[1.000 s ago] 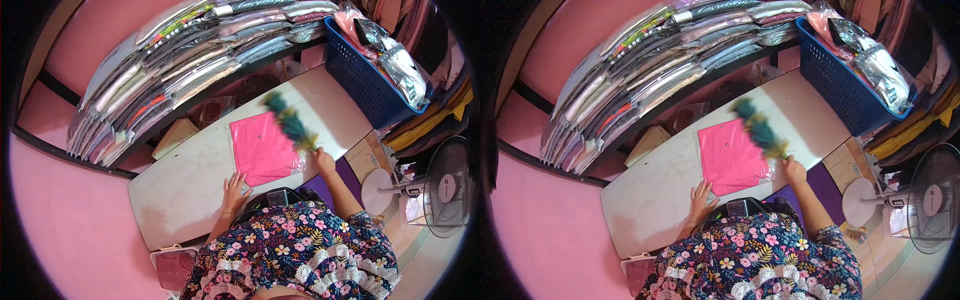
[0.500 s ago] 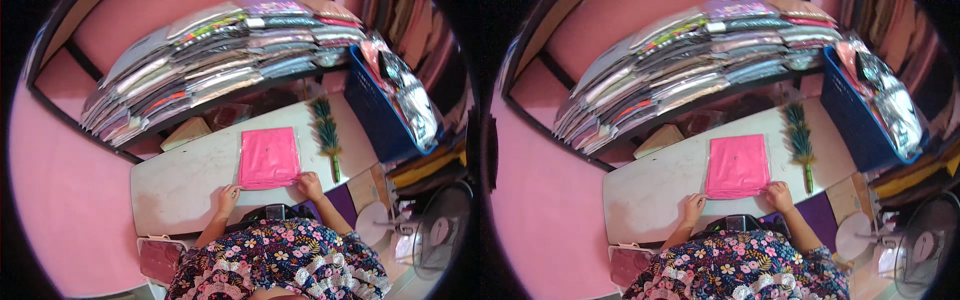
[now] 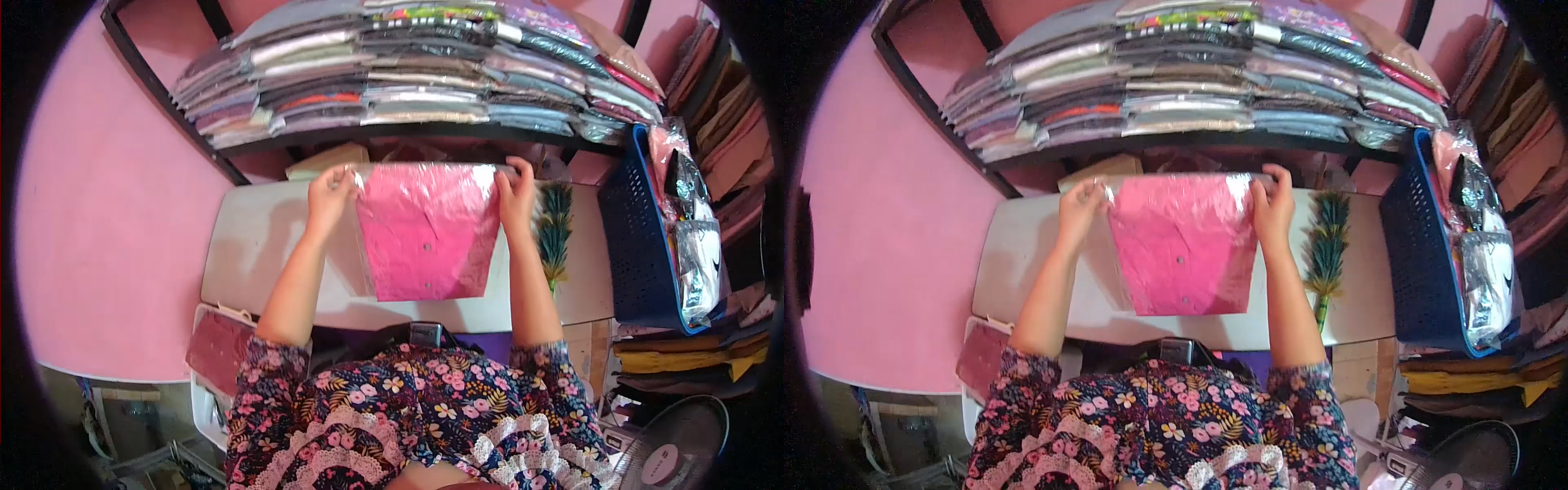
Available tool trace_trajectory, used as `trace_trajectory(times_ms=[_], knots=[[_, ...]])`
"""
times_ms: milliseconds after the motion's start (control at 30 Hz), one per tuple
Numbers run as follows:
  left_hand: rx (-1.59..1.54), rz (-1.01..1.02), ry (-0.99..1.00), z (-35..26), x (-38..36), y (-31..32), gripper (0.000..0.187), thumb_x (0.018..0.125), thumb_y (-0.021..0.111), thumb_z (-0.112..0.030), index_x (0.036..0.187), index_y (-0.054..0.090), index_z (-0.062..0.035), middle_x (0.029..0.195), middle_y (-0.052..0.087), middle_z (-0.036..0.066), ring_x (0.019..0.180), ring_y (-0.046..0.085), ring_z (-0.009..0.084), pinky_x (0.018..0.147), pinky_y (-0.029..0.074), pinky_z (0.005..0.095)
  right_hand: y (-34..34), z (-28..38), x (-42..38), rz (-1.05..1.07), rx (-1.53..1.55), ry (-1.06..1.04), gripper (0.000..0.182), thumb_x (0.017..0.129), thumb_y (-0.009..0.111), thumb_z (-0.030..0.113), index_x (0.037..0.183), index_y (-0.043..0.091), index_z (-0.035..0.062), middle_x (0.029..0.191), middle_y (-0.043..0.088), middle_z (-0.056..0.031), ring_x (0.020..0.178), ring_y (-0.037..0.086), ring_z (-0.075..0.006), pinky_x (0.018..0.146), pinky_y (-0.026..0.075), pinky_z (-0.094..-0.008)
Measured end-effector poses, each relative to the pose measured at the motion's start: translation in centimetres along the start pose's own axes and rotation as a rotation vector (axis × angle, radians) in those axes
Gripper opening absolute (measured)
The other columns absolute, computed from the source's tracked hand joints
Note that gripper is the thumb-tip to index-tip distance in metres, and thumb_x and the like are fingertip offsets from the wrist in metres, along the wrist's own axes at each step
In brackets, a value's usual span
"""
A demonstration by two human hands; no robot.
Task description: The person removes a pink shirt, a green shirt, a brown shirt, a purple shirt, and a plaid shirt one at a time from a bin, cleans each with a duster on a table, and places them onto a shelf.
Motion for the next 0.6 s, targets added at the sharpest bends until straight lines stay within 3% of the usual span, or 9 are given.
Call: trace_trajectory(times_ms=[100, 133, 233, 300, 367, 400, 500, 567, 600], knots=[[-0.243, -0.025, -0.080, 7.7, 1.2, -1.2, 0.048, 0.090, 0.056, -0.019, 0.133, 0.041, -0.0042, 0.124, 0.050, 0.013, 0.103, 0.056, 0.0192, 0.083, 0.047, 0.0293, 2.4, -5.3, -0.2, -0.052, -0.224, -0.014, 0.053, 0.084, 0.062, 0.016, 0.131, 0.039, 0.0083, 0.102, 0.059, -0.0219, 0.090, 0.057, -0.0332, 0.081, 0.044, -0.0395], [-0.033, -0.024, -0.171, 11.1, 0.1, -1.8, 0.056, 0.088, 0.058, -0.024, 0.135, 0.036, -0.0022, 0.131, 0.044, 0.017, 0.114, 0.048, 0.0230, 0.092, 0.041, 0.0324, 2.3, -7.7, -1.5, -0.010, -0.262, 0.035, 0.063, 0.083, 0.063, 0.021, 0.136, 0.033, 0.0064, 0.114, 0.054, -0.0252, 0.102, 0.054, -0.0369, 0.088, 0.041, -0.0425], [0.435, 0.111, -0.407, 16.0, -6.2, -1.6, 0.077, 0.083, 0.061, -0.038, 0.139, 0.027, 0.0016, 0.140, 0.032, 0.024, 0.131, 0.031, 0.0314, 0.107, 0.026, 0.0374, 1.8, -14.9, -7.9, 0.116, -0.417, 0.135, 0.065, 0.082, 0.063, 0.029, 0.132, 0.035, -0.0023, 0.116, 0.053, -0.0263, 0.104, 0.055, -0.0366, 0.088, 0.042, -0.0430], [0.585, 0.162, -0.464, 25.3, -10.2, -2.2, 0.084, 0.079, 0.065, -0.042, 0.136, 0.027, 0.0054, 0.133, 0.040, 0.028, 0.125, 0.039, 0.0362, 0.102, 0.033, 0.0388, 1.1, -17.4, -12.7, 0.354, -0.583, 0.574, 0.069, 0.081, 0.061, 0.042, 0.128, 0.039, -0.0033, 0.098, 0.062, -0.0247, 0.092, 0.061, -0.0378, 0.079, 0.048, -0.0430], [0.575, 0.238, -0.432, 28.0, -12.6, -1.4, 0.081, 0.074, 0.069, -0.040, 0.130, 0.035, 0.0074, 0.113, 0.054, 0.027, 0.104, 0.054, 0.0356, 0.088, 0.044, 0.0410, 1.8, -20.0, -16.2, 0.427, -0.609, 0.502, 0.065, 0.078, 0.062, 0.046, 0.122, 0.045, 0.0010, 0.093, 0.064, -0.0234, 0.090, 0.061, -0.0397, 0.077, 0.049, -0.0442], [0.474, 0.195, -0.359, 26.3, -13.5, -0.2, 0.079, 0.073, 0.071, -0.039, 0.128, 0.037, 0.0077, 0.106, 0.058, 0.026, 0.097, 0.058, 0.0348, 0.083, 0.046, 0.0414, 2.0, -19.0, -16.7, 0.340, -0.654, 0.432, 0.054, 0.076, 0.066, 0.036, 0.115, 0.052, 0.0014, 0.080, 0.065, -0.0201, 0.076, 0.064, -0.0333, 0.068, 0.050, -0.0403], [0.544, 0.186, -0.470, 24.6, -13.5, 1.5, 0.071, 0.074, 0.071, -0.028, 0.127, 0.039, 0.0067, 0.105, 0.059, 0.022, 0.094, 0.060, 0.0280, 0.082, 0.048, 0.0367, 4.1, -17.4, -16.5, 0.383, -0.362, 0.496, 0.048, 0.074, 0.067, 0.020, 0.116, 0.051, 0.0012, 0.082, 0.066, -0.0184, 0.075, 0.065, -0.0280, 0.068, 0.050, -0.0357], [0.033, 0.439, -0.465, 26.1, -12.8, 3.9, 0.066, 0.076, 0.068, -0.013, 0.131, 0.036, 0.0047, 0.110, 0.059, 0.016, 0.095, 0.059, 0.0213, 0.080, 0.049, 0.0320, 5.2, -16.0, -15.6, 0.385, -0.285, 0.428, 0.045, 0.074, 0.063, 0.011, 0.116, 0.051, 0.0008, 0.085, 0.066, -0.0165, 0.076, 0.065, -0.0247, 0.068, 0.050, -0.0336], [0.034, 0.421, -0.447, 25.8, -12.7, 3.9, 0.066, 0.076, 0.068, -0.013, 0.131, 0.036, 0.0047, 0.110, 0.059, 0.016, 0.095, 0.059, 0.0213, 0.080, 0.049, 0.0320, 5.6, -15.1, -15.1, 0.379, -0.217, 0.387, 0.044, 0.074, 0.060, 0.003, 0.117, 0.051, 0.0003, 0.087, 0.067, -0.0146, 0.078, 0.064, -0.0214, 0.069, 0.050, -0.0315]])
Point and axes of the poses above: each hand's wrist, its own x-axis towards the middle knuckle, its own y-axis out of the palm, z = x × y, the point moved 7 cm from there along x, towards the middle knuckle
